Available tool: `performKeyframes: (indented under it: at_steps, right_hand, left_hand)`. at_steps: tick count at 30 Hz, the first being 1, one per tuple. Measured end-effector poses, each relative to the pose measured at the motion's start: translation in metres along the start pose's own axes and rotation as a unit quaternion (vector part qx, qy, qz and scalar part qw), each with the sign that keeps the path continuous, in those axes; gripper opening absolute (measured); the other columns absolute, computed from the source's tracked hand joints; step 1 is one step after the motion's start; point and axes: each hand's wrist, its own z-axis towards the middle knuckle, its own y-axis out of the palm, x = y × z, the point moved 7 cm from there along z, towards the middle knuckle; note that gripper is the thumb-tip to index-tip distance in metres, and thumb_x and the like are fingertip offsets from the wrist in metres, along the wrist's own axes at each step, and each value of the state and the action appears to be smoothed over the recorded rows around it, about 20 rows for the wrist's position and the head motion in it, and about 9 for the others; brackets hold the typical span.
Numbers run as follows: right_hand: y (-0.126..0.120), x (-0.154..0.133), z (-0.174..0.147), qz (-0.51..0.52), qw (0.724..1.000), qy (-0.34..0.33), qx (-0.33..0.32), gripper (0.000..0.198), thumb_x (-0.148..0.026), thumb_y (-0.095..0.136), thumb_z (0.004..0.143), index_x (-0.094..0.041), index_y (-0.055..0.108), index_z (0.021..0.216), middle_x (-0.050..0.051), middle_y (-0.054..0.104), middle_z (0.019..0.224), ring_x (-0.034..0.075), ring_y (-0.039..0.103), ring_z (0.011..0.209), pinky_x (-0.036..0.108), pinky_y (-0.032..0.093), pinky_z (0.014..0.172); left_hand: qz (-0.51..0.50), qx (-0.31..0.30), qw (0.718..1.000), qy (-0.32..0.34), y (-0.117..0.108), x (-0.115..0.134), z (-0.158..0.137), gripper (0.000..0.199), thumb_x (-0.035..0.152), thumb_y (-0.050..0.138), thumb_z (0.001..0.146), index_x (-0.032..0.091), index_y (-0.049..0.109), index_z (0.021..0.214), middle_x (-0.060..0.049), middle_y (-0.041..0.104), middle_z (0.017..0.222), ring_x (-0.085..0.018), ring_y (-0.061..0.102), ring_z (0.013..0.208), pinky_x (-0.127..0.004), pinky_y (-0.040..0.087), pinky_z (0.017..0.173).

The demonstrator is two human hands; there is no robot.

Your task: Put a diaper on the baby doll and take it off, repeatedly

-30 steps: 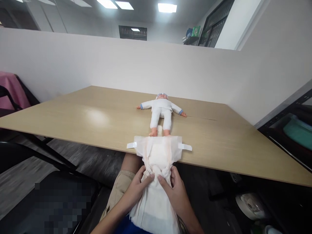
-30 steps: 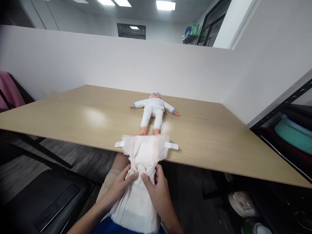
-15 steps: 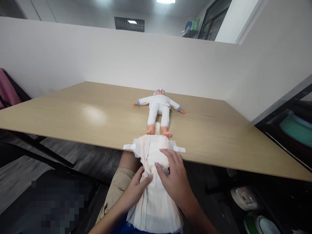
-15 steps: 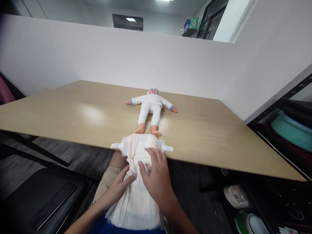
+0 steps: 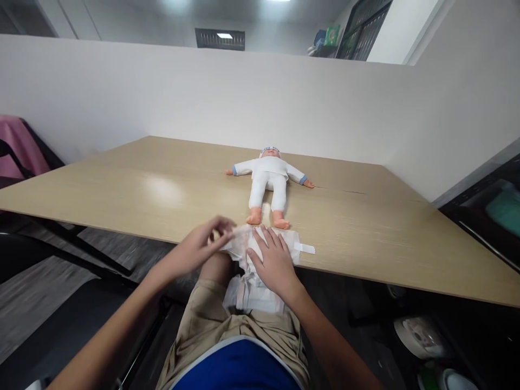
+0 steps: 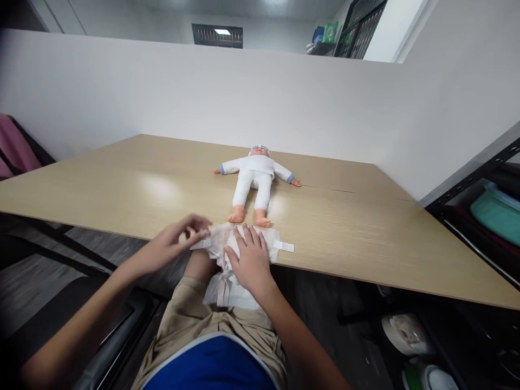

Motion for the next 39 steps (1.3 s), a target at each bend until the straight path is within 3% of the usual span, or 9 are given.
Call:
performKeyframes:
  at_steps: [3,7,11,14,19,26,30,34,39]
  right_hand:
    - [-0.001,-0.001,0.001,0.002,1.000,0.000,0.001,0.062,-0.050,0.043,0.117,-0.021,0.051,0.171,0.013,0.043,0.181,0.032,0.035,0.170,0.060,0.025,0.139]
    - [0.000,0.001,0.001,0.013,1.000,0.003,0.005,0.062,-0.049,0.046,0.116,-0.024,0.049,0.173,0.012,0.043,0.181,0.034,0.035,0.170,0.062,0.026,0.139]
    - [0.001,0.004,0.000,0.026,1.000,0.002,0.011,0.063,-0.050,0.049,0.115,-0.027,0.047,0.174,0.010,0.043,0.181,0.036,0.037,0.169,0.065,0.028,0.138]
    - [0.001,0.005,-0.003,0.040,0.999,0.000,0.009,0.065,-0.051,0.052,0.114,-0.029,0.045,0.175,0.009,0.044,0.181,0.037,0.039,0.168,0.065,0.031,0.137]
    - [-0.001,0.007,-0.003,0.056,0.998,-0.015,-0.005,0.070,-0.048,0.058,0.112,-0.031,0.039,0.178,0.007,0.037,0.184,0.038,0.036,0.170,0.066,0.033,0.137]
    - [-0.002,0.019,0.024,0.060,0.996,-0.041,-0.053,0.066,-0.049,0.056,0.114,-0.029,0.044,0.175,0.007,0.035,0.185,0.034,0.032,0.172,0.065,0.030,0.140]
    - [-0.001,0.030,0.052,0.051,0.994,-0.054,-0.085,0.067,-0.053,0.052,0.116,-0.025,0.043,0.176,0.009,0.030,0.186,0.031,0.027,0.174,0.062,0.027,0.141]
    - [0.008,0.042,0.091,0.041,0.991,-0.052,-0.113,0.073,-0.062,0.045,0.116,-0.022,0.041,0.177,0.012,0.029,0.186,0.031,0.024,0.175,0.060,0.023,0.142]
    - [0.025,0.071,0.161,0.029,0.994,-0.036,-0.095,0.076,-0.065,0.042,0.116,-0.017,0.041,0.176,0.017,0.032,0.185,0.036,0.025,0.174,0.062,0.022,0.141]
  left_hand:
    - [0.160,0.028,0.977,0.139,-0.009,0.002,0.070,0.039,0.033,0.061,0.105,0.021,0.065,0.142,-0.016,0.070,0.145,-0.034,0.061,0.137,-0.054,0.050,0.120]
    - [0.289,-0.106,0.919,0.246,0.033,-0.012,0.152,0.082,0.009,0.069,0.084,0.022,0.053,0.163,-0.021,0.040,0.179,-0.045,0.039,0.163,-0.065,0.033,0.131]
    - [0.319,-0.258,0.844,0.345,0.087,-0.012,0.190,0.109,0.003,0.076,0.059,0.034,0.057,0.162,-0.008,0.031,0.187,-0.045,0.029,0.169,-0.056,0.025,0.135]
    - [0.299,-0.302,0.815,0.393,0.110,-0.006,0.199,0.093,0.009,0.079,0.060,0.035,0.068,0.149,-0.004,0.045,0.181,-0.043,0.038,0.165,-0.052,0.027,0.134]
    - [0.204,-0.274,0.830,0.440,0.111,0.005,0.202,0.030,0.026,0.068,0.090,0.032,0.080,0.116,-0.009,0.079,0.139,-0.038,0.060,0.143,-0.048,0.039,0.122]
    - [0.123,-0.250,0.868,0.412,0.065,0.045,0.221,0.032,0.025,0.059,0.098,0.023,0.074,0.126,-0.012,0.077,0.136,-0.034,0.062,0.131,-0.047,0.046,0.115]
    - [0.065,-0.210,0.900,0.376,0.031,0.069,0.247,0.029,0.043,0.073,0.100,0.020,0.073,0.117,-0.009,0.077,0.119,-0.028,0.068,0.114,-0.041,0.051,0.102]
    - [0.017,-0.156,0.930,0.333,0.004,0.073,0.267,0.040,0.052,0.083,0.094,0.021,0.074,0.117,-0.007,0.077,0.116,-0.025,0.071,0.105,-0.037,0.052,0.092]
    - [-0.037,-0.154,0.932,0.325,-0.010,0.074,0.271,0.035,0.043,0.083,0.094,0.025,0.076,0.124,-0.006,0.081,0.124,-0.025,0.074,0.115,-0.038,0.055,0.101]
